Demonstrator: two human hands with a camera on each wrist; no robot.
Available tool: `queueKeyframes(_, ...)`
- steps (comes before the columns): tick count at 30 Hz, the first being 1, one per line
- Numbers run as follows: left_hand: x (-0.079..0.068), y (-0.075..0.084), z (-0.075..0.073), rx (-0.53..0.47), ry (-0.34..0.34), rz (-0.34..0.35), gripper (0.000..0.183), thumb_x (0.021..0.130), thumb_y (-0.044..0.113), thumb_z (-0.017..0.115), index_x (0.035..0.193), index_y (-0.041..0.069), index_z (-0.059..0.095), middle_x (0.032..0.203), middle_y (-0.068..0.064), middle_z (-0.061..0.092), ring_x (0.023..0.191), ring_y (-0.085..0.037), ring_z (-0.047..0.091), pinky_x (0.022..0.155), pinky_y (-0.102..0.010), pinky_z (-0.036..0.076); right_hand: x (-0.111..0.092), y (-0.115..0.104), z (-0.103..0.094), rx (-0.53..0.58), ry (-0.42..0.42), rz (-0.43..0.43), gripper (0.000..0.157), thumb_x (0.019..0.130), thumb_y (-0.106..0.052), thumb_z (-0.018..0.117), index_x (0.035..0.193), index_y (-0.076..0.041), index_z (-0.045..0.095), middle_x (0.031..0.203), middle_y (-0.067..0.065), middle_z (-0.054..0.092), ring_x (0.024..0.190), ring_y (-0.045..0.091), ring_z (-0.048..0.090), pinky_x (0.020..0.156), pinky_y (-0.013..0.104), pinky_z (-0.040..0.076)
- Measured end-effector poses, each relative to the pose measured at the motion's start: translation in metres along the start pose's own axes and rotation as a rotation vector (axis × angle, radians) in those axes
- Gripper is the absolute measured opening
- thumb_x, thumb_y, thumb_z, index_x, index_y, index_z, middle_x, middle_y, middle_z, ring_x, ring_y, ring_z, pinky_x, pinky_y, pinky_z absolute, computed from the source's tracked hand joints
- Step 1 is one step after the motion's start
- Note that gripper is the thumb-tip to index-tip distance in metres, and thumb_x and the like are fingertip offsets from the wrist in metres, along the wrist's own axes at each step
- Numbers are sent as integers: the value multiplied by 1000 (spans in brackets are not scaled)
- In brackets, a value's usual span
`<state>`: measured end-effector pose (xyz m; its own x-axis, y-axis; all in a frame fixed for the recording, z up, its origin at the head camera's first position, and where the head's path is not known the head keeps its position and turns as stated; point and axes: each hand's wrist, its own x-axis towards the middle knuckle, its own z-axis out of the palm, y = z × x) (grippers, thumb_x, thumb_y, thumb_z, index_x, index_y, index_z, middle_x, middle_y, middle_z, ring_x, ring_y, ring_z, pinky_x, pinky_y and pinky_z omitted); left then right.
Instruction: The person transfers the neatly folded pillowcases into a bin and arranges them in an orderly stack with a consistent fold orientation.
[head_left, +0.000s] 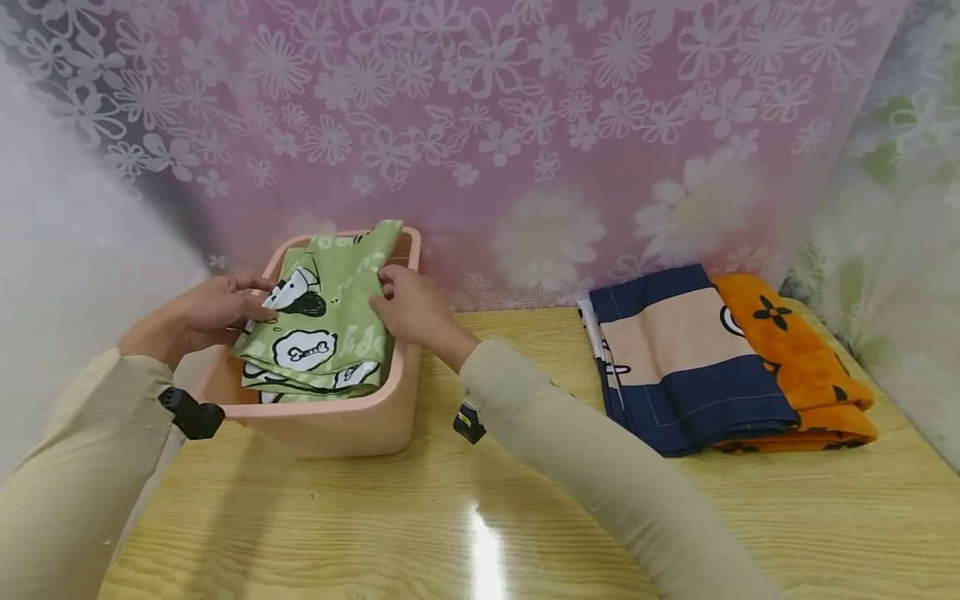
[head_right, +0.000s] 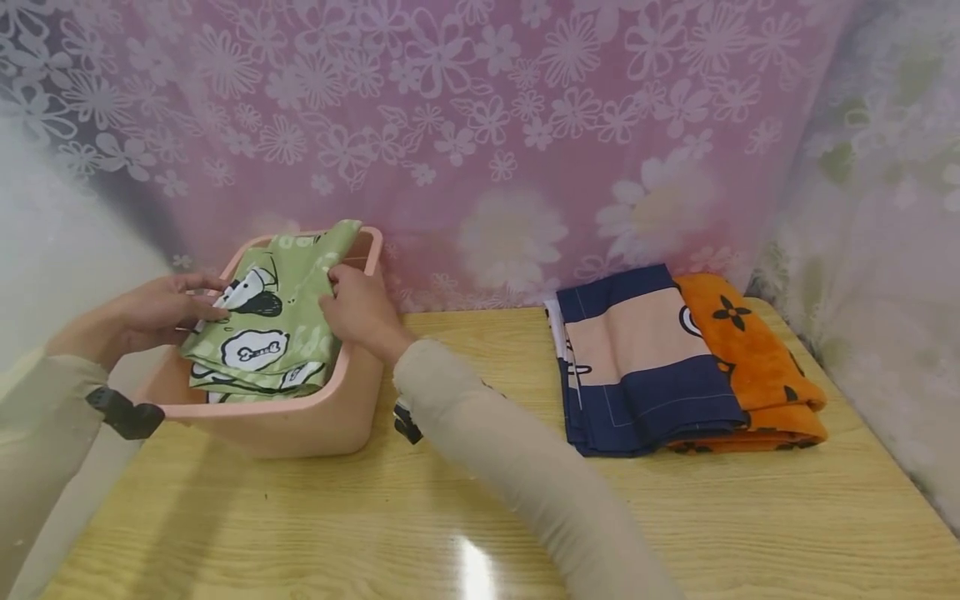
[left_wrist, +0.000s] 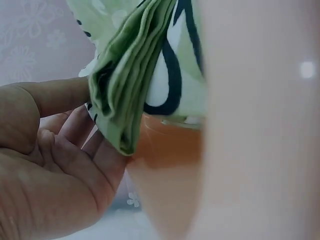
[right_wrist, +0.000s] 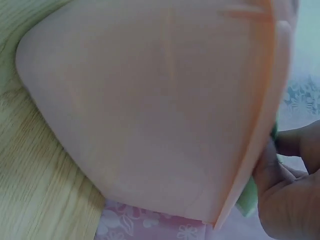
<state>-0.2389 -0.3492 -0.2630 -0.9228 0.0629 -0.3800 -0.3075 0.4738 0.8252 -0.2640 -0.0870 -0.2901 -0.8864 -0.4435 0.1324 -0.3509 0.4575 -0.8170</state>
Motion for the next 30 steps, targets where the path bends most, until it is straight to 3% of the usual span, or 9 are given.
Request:
queueKeyframes(5,1,-2,1,-20,1,17,54,84,7,58,128,1,27,90,0,54,73,-13,59,67,-33,50,0,3,1,-33,27,-13,31,89,-17,51,118,-6,51,90,-1,59,71,7,51,62,18,42)
queueKeyframes(12,1,-6,1,51,23,39,52,85,10,58,126,-1,29,105,-11,42,77,-11,54,69,-31,48,2,4,4,-94,43,-12,15,89,-19,52,101,-10,55,78,-3,58,62,7,51,53,18,42)
queueKeyframes(18,1,-14,0,16,20,48,48,85,10,58,123,0,31,100,-7,47,76,-10,56,69,-31,49,0,3,9,-139,71,0,23,89,-21,51,108,-9,56,77,-2,57,64,8,53,55,18,43)
queueKeyframes(24,3,-17,-2,24,23,69,49,85,12,59,123,0,30,104,-9,46,79,-10,56,70,-32,49,0,3,10,-113,81,6,27,89,-20,51,113,-8,56,82,-2,58,66,8,55,56,17,44)
queueKeyframes(30,3,-18,-2,6,33,75,45,85,12,58,121,0,33,101,-6,50,79,-11,57,71,-32,49,0,4,10,-90,91,-9,22,89,-19,52,106,-8,59,75,-1,57,60,8,53,51,17,43)
